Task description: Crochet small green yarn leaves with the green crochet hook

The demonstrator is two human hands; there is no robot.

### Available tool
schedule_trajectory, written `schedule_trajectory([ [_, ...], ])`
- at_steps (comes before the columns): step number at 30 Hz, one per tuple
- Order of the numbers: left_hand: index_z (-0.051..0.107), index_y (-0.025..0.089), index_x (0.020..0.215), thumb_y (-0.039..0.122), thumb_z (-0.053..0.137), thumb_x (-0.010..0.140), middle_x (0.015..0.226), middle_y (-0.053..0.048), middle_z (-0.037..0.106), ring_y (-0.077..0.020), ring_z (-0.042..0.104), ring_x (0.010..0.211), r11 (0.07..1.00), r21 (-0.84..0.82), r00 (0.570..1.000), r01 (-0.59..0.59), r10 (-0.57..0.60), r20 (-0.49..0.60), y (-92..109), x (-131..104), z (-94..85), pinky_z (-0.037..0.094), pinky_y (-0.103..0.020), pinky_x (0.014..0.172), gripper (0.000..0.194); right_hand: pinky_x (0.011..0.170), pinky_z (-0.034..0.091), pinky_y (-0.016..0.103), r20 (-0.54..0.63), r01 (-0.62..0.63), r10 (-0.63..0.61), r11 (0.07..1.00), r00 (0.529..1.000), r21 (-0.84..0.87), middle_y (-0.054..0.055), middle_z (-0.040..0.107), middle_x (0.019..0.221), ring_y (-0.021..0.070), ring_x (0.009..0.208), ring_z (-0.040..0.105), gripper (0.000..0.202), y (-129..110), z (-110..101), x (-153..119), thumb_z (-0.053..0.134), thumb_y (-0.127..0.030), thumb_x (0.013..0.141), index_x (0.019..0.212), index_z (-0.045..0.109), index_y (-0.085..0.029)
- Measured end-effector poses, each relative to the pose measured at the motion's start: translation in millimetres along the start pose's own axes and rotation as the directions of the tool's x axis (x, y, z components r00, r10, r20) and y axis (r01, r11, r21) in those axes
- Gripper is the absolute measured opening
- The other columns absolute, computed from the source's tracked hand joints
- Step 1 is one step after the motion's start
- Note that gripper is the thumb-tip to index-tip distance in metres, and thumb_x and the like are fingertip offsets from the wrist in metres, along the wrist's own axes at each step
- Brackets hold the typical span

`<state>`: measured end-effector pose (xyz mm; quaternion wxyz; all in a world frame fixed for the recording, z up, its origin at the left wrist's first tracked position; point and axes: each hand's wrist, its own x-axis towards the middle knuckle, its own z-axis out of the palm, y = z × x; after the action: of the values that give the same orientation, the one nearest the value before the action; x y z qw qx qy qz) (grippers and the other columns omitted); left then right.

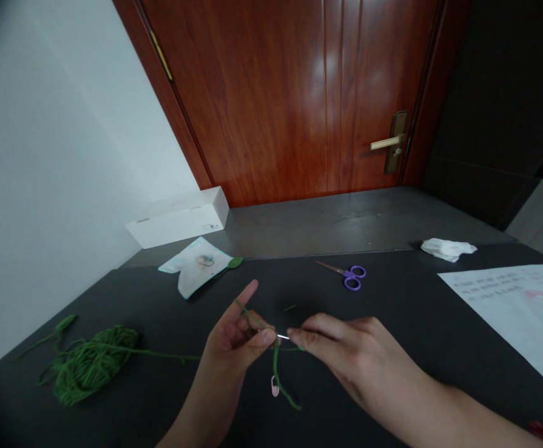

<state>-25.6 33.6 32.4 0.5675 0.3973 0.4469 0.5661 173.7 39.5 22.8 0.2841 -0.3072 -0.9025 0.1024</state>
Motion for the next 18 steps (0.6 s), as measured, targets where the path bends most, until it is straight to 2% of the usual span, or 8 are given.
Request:
schedule_trajectory([
  [8, 0.042, 0.012, 0.136, 0.012, 0.076, 0.067, 0.070, 0.002, 0.066, -0.0114, 0.061, 0.065, 1.000, -0.024, 1.000, 0.011, -0.010, 0.027, -10.6, 5.9, -3.9, 0.048, -0.025, 0.068, 0.077, 0.064, 0.049, 0.027, 0.129, -0.166, 0.131, 0.932, 0.983, 0.321, 0.003, 0.061, 0.087, 0.0150, 0.077, 0.064, 0.034, 0.9, 2.6, 7.5, 0.042, -0.019, 0.098, 0.128, 0.055, -0.026],
  [14, 0.045, 0.012, 0.135, 0.011, 0.079, 0.063, 0.077, -0.003, 0.070, -0.0137, 0.063, 0.069, 0.996, -0.068, 0.995, 0.060, -0.055, 0.081, -12.0, 5.0, -3.4, 0.048, -0.027, 0.070, 0.080, 0.062, 0.044, 0.025, 0.165, -0.170, 0.113, 0.905, 0.980, 0.391, 0.001, 0.060, 0.084, 0.0134, 0.073, 0.061, 0.032, 7.2, -3.6, 7.3, 0.045, -0.025, 0.098, 0.126, 0.058, -0.031],
  [16, 0.047, 0.014, 0.133, 0.012, 0.077, 0.065, 0.077, -0.002, 0.070, -0.0133, 0.063, 0.068, 0.994, -0.075, 0.993, 0.076, -0.068, 0.101, -10.8, 4.2, -3.6, 0.048, -0.027, 0.068, 0.074, 0.063, 0.044, 0.024, 0.181, -0.182, 0.116, 0.895, 0.977, 0.406, 0.001, 0.061, 0.084, 0.0131, 0.074, 0.061, 0.031, 8.8, -5.3, 8.1, 0.046, -0.025, 0.098, 0.125, 0.059, -0.032],
  [18, 0.056, 0.018, 0.126, 0.014, 0.076, 0.069, 0.077, -0.001, 0.069, -0.0116, 0.062, 0.067, 0.994, -0.064, 0.990, 0.089, -0.081, 0.113, -9.9, 3.8, -4.6, 0.047, -0.025, 0.068, 0.060, 0.064, 0.045, 0.024, 0.193, -0.194, 0.121, 0.885, 0.974, 0.424, 0.001, 0.062, 0.083, 0.0130, 0.074, 0.061, 0.030, 8.9, -7.3, 10.2, 0.047, -0.026, 0.097, 0.122, 0.061, -0.031],
])
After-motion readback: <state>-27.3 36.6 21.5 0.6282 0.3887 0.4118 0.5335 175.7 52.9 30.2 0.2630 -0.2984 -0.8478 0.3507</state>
